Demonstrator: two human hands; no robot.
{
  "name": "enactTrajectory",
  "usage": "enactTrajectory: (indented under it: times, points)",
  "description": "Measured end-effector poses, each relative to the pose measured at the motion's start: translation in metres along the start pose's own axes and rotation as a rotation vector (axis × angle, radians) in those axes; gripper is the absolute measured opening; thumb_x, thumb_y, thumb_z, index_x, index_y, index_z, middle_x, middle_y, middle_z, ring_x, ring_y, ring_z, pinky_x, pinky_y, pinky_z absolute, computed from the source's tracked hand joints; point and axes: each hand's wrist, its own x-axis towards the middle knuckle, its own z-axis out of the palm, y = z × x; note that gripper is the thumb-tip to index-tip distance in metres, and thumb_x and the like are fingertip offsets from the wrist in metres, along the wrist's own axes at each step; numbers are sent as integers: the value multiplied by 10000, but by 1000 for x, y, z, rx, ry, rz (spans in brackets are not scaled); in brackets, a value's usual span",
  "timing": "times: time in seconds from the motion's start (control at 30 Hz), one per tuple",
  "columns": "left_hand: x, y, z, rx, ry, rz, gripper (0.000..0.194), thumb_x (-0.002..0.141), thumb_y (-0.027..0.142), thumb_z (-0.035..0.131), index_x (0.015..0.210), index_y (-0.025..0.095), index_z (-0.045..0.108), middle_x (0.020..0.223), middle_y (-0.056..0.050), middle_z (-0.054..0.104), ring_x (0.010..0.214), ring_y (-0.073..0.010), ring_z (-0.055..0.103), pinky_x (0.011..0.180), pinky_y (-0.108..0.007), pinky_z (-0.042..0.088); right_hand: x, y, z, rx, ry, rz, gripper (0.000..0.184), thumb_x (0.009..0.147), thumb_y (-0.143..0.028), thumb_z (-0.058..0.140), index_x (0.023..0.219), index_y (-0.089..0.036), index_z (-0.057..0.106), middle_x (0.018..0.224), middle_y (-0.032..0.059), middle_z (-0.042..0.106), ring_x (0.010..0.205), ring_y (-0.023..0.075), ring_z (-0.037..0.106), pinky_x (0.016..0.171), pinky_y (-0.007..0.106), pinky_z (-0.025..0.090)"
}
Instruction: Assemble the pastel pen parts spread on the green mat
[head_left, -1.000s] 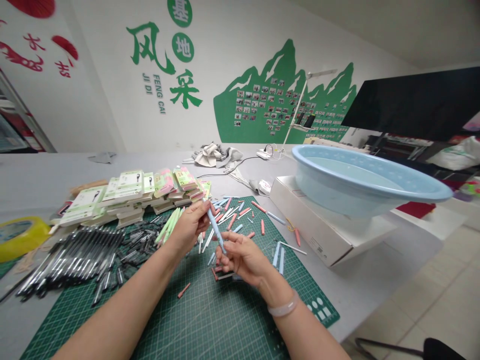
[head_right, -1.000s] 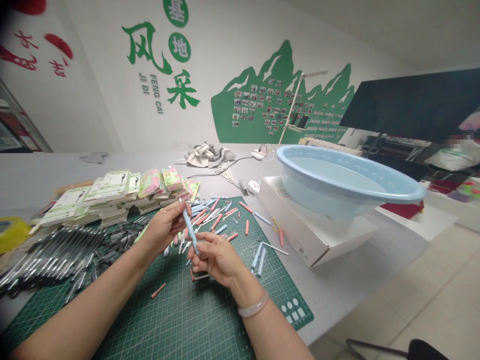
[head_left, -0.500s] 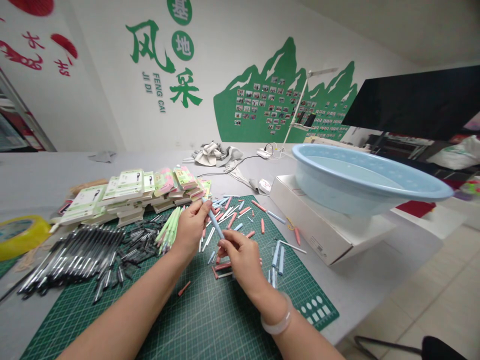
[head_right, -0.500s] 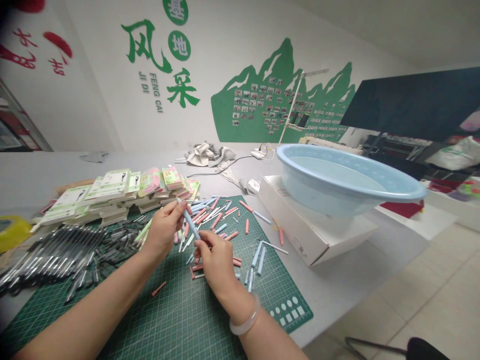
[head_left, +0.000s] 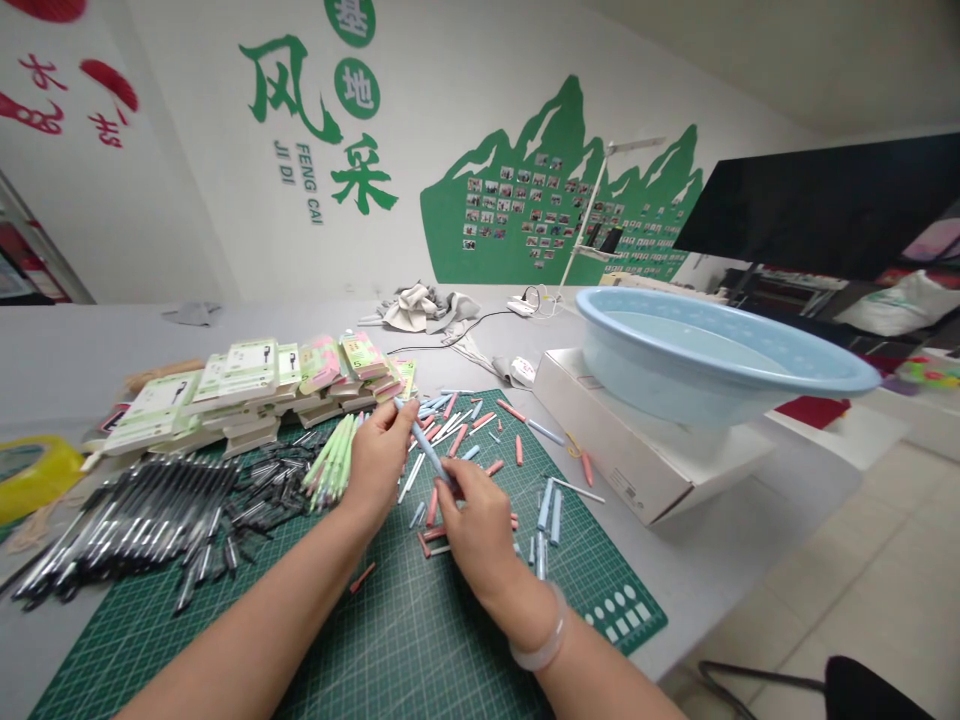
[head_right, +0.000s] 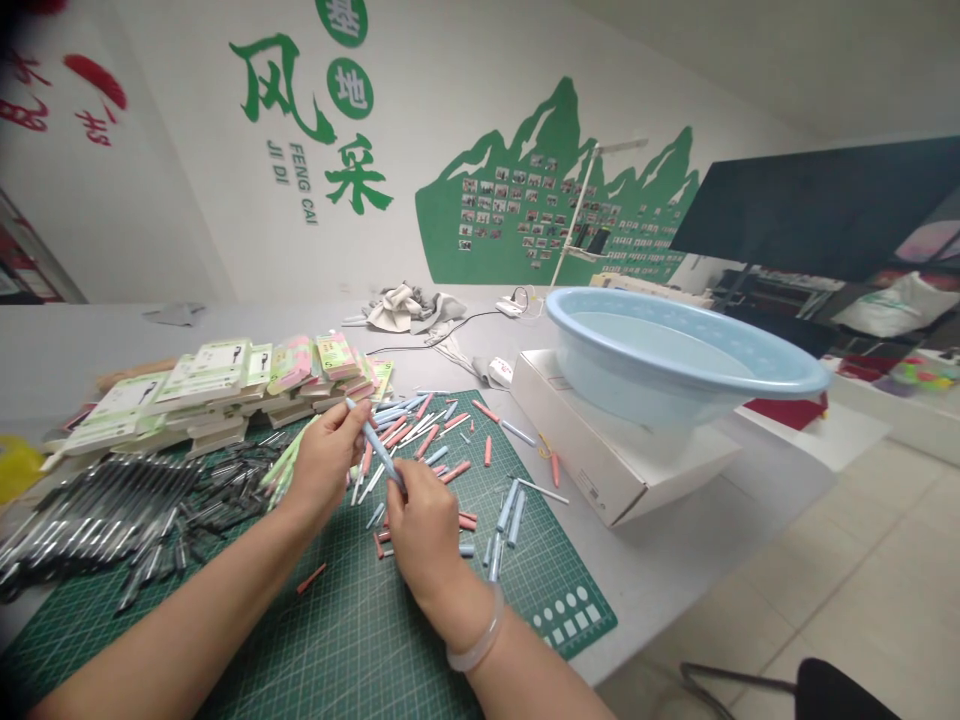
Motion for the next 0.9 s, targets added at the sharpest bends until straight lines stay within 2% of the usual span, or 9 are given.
enactTrajectory:
  times: [0.07,0.13,0.2,0.27,0.33,0.47,0.67,0.77,0.9]
  points:
    - [3,3,-2,19,-27,-22,306,724,465,633,680,175,547,459,80,330,384,-50,251,383,-193,145,3,2,0,201,-106,169,137,714,-296,664,815,-207,637,717,30,639,640,188,622,653,345,518]
    - [7,9,-7,15,-121,-60,314,727,473,627,744,161,598,483,69,359,394,-46,267,383,-182,153,7,4,-1,443,-220,342,221,663,-315,711,795,-176,603,659,14,633,530,159,605,553,324,523]
    - [11,15,-12,-25,-213,-81,325,743,463,615,809,144,630,508,59,375,410,-42,271,387,-173,156,10,5,-2,603,-302,428,302,634,-320,737,843,-148,603,693,32,656,520,141,607,537,309,527]
    - [14,17,-16,-60,-240,-70,298,746,423,630,802,130,635,506,62,353,420,-37,265,394,-167,156,11,4,-3,664,-358,457,367,623,-332,747,899,-126,618,730,56,670,536,134,615,545,301,532]
    - [15,15,-17,-88,-188,-45,245,722,368,671,734,130,614,489,74,321,416,-30,245,395,-163,150,11,3,-2,652,-365,470,403,598,-345,765,902,-116,634,717,57,672,539,140,624,544,301,536]
    - [15,9,-12,-123,-51,-20,266,660,309,730,621,139,528,491,81,357,408,-19,243,395,-156,166,11,5,0,501,-231,394,354,556,-334,787,807,-132,642,632,10,646,505,149,620,518,289,530]
    - [10,16,-10,-102,-140,-59,227,660,325,724,748,161,595,595,57,463,479,-37,370,482,-156,329,11,10,0,458,-193,324,304,588,-306,764,810,-154,624,647,-1,640,503,148,611,527,302,534]
    - [10,20,-11,-122,-188,-57,241,700,360,686,805,151,629,551,54,432,469,-46,357,452,-155,300,11,10,0,456,-190,321,312,578,-307,764,807,-156,616,659,0,639,513,144,604,529,304,532]
    - [12,18,-12,-140,-146,-12,238,663,302,728,668,149,546,492,78,367,410,-23,276,392,-150,190,11,11,0,401,-194,291,298,581,-289,754,804,-166,600,648,-14,613,529,134,581,524,286,517]
